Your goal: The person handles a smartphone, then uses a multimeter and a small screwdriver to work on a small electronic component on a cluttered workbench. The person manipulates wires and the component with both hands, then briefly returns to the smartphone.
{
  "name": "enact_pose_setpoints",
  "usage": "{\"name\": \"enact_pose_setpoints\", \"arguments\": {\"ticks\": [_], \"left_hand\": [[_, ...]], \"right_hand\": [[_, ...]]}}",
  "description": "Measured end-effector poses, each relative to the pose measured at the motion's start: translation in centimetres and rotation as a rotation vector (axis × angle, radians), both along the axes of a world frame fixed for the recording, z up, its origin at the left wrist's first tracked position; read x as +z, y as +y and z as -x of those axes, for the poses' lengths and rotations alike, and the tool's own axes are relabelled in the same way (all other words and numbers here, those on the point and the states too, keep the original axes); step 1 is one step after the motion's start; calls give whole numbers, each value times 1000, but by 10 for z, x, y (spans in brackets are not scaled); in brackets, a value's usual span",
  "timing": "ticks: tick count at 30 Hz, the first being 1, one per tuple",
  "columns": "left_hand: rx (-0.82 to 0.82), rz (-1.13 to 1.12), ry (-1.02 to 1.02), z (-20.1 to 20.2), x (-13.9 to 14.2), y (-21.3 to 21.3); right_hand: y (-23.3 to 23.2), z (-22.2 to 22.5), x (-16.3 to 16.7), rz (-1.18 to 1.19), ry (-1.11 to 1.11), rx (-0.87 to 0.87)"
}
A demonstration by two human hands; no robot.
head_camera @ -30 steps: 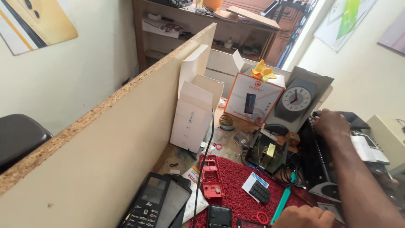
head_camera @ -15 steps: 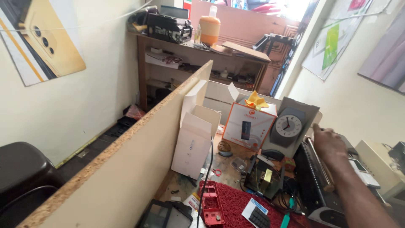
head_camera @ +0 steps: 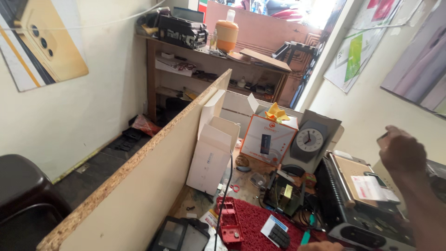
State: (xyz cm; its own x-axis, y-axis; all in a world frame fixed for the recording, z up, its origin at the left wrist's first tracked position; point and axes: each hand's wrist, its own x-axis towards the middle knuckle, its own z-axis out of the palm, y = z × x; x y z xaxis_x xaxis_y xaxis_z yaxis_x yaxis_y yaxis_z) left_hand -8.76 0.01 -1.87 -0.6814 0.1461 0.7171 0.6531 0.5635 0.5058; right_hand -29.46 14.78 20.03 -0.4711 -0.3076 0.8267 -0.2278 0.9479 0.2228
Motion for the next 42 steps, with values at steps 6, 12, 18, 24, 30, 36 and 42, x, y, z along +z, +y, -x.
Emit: {"name": "enact_pose_setpoints", "arguments": {"ticks": [6,12,18,24,30,36,42], "left_hand": [[-204,-456,-214,8,10,-11],[-960,-1303,-866,-3,28,-21],[-966,-1633,-826,-12,40,-40],[-756,-1718,-817,12,24,-47],[-648,-1622,-693,24,20,-53],[-688,-1506,-748,20,30,-60],[-968,-1445,-522,36,22,-72]], "right_hand": [[3,-125,-7,167,53,57],[-60,-261,-97,406,3,426],[-73,-261,-148,85,-5,696],[-69,-247,-157,73,-254,692],[-54,-214,-154,634,-664,533],[-51,-168,-155,1220,-1354,752],[-35,-171,-182,1268,-1599,1100]]}}
